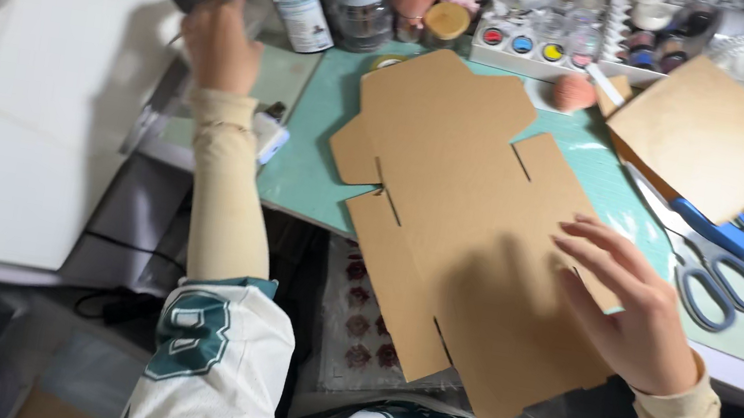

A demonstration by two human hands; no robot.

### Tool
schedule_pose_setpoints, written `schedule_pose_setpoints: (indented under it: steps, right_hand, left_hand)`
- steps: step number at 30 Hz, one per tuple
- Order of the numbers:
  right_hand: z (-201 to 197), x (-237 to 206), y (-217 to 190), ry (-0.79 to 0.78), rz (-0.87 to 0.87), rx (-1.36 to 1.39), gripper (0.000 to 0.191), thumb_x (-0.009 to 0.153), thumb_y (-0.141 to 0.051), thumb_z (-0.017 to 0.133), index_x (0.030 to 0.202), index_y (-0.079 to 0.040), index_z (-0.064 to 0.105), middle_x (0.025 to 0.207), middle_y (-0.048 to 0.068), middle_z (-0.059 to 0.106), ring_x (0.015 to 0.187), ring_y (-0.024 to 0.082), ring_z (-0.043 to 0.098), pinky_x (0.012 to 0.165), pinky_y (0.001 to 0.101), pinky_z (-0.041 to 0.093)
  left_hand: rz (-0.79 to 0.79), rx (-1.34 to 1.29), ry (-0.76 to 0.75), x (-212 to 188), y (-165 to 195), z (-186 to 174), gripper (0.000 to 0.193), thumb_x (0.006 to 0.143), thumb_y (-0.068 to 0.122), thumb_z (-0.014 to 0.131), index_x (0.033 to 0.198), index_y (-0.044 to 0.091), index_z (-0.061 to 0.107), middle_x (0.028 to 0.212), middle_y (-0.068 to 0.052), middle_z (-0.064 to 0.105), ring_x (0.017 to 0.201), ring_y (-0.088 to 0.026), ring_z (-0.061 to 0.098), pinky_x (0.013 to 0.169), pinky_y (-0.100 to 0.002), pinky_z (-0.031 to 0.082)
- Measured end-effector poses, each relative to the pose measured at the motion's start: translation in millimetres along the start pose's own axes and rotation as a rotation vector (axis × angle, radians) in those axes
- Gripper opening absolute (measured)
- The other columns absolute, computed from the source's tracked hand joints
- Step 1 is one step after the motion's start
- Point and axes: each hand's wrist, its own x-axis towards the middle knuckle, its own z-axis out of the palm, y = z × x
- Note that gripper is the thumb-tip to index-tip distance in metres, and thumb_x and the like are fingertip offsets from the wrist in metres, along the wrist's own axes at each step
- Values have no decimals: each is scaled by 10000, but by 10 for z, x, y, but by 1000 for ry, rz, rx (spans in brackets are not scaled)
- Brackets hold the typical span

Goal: The person assembles a padded mailer by cutting a piece of brown paper to size, placing it inside the mailer, and sealing the edges with clear tape. They then retrieve a flat cardboard box from a nearby shelf and begin folding its flaps.

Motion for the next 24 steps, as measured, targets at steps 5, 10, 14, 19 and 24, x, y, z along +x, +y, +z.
schedule_pose_setpoints:
  steps: [5,10,14,19,24]
  right_hand:
    - [-18,-83,178,-14,120,-214,342,898,-116,715,1233,-49,697,1247,128,685,1049,305,688,885,394,553]
    - [-83,97,425,-104,194,-159,408,913,-179,719,1295,-44,670,1264,137,683,929,266,691,796,371,550]
    - [-85,351,667,-219,389,58,527,912,-204,713,1406,-57,603,1314,99,685,914,189,686,754,328,567]
    - [-4,417,925,-218,538,511,704,937,-200,670,1572,-34,414,1289,137,697,1052,132,661,892,282,537]
    - [17,285,894,-195,510,737,735,946,-135,704,1597,9,395,1254,101,630,1150,133,594,990,295,499]
  left_hand:
    - [128,-231,323,-751,395,-850,552,881,165,860,1342,-40,638,1265,-221,685,1205,-367,609,1008,-520,416]
    - [-170,-432,-273,-2006,1028,-1320,550,983,489,653,707,19,725,520,-107,633,474,-280,645,543,-405,489]
    - [-4,-405,-619,-2290,1257,-1193,588,917,557,678,658,30,699,516,-132,614,482,-276,649,483,-380,486]
    - [-22,-913,-563,-2494,1336,-980,400,911,372,730,895,-19,648,648,-66,697,545,-119,652,502,-279,489]
    - [-143,-1326,-487,-2554,1158,-1045,281,1101,240,618,1115,-40,621,769,-20,591,667,-38,453,578,-212,361]
